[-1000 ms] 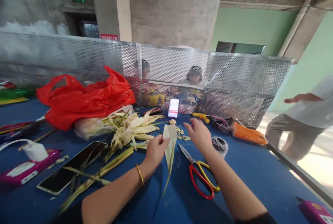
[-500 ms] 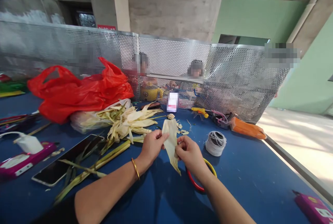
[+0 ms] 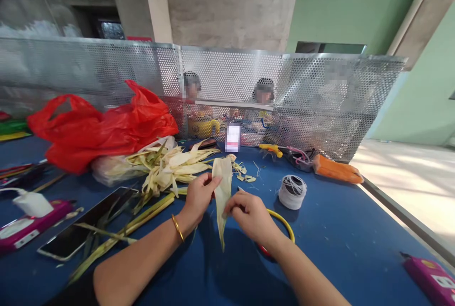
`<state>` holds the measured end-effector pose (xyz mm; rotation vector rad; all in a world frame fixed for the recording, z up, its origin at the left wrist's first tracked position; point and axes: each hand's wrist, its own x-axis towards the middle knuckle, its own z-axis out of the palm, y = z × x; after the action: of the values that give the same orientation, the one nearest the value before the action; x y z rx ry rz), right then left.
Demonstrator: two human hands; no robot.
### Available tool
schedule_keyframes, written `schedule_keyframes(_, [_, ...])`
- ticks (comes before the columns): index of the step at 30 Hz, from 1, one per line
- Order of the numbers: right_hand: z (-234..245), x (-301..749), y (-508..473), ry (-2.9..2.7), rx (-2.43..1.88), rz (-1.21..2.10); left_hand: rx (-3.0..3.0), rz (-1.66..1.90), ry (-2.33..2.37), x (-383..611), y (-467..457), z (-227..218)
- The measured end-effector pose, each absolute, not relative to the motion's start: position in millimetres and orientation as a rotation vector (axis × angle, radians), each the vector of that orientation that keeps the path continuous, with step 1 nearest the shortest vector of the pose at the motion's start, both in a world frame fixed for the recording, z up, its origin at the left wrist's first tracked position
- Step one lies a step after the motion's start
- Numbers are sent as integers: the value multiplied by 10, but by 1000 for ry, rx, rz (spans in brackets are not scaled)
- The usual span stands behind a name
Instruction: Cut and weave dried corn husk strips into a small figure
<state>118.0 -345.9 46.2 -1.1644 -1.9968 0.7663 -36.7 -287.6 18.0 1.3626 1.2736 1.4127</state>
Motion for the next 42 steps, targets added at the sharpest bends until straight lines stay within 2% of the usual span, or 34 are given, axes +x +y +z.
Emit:
schedule_keyframes(7, [378, 1125, -3453, -1737, -1408, 758, 1193, 1541, 1276, -361, -2881, 225])
schedule_keyframes(14, [291, 1116, -3357, -1365, -1251, 839, 1163, 1087, 1088, -201, -3101, 318])
schedule_keyframes(20, [296, 1053, -3412, -1358, -1333, 1287, 1234, 1187, 1148, -219, -3063, 257])
schedule_keyframes(25, [312, 1156, -3353, -1513, -1362, 1146, 1308, 1212, 1183, -260, -3001, 224])
schedule_keyframes(29, [360, 1315, -3248, -1366, -1382, 901, 1342, 1170, 1153, -213, -3068, 211])
schedule_keyframes(34, [417, 1382, -3218, -1091, -1295, 1057, 1431, 1022, 1012, -113, -3190, 127])
schedule_keyframes(37, [415, 1372, -3227, -1058, -1296, 995, 1468, 935, 1011, -90, -3226, 124])
schedule_keyframes(40, [409, 1327, -3262, -1129, -1299, 948, 1411, 981, 1066, -117, -3208, 204])
schedule_keyframes(42, [403, 1269, -3303, -1227, -1277, 1046, 1280, 1077, 1071, -161, -3166, 276])
